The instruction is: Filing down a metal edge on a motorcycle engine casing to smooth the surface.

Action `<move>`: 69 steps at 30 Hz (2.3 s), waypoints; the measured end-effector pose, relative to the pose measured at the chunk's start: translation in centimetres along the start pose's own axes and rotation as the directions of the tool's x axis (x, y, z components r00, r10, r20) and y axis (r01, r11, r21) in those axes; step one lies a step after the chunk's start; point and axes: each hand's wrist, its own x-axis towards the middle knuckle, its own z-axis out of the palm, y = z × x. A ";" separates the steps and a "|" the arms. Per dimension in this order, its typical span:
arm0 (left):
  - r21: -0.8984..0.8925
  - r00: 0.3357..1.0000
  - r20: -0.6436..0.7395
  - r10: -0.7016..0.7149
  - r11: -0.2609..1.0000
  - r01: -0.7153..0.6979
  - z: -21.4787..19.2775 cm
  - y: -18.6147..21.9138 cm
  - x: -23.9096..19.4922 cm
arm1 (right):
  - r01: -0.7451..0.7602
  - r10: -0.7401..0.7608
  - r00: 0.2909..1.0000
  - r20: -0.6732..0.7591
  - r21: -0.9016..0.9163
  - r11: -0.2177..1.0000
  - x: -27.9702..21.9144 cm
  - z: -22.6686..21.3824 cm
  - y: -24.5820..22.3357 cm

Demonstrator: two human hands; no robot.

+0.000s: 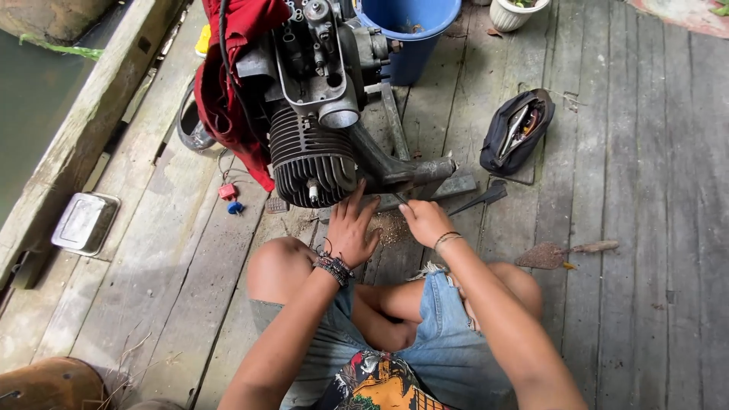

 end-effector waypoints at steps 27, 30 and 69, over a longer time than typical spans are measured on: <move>0.009 1.000 -0.018 0.015 1.000 -0.015 0.6 0.0 0.0 | -0.029 0.027 1.000 -0.012 -0.209 0.978 -0.4 -3.3 -0.2; 0.026 0.999 -0.043 0.011 1.000 -0.010 0.8 -0.1 -0.1 | -0.125 0.118 0.992 -0.050 -0.178 0.976 -0.1 -1.7 0.1; -0.027 1.000 0.005 -0.013 1.000 0.013 0.1 -0.1 -0.2 | 0.150 0.068 0.915 -0.397 0.493 0.857 -3.3 6.4 1.4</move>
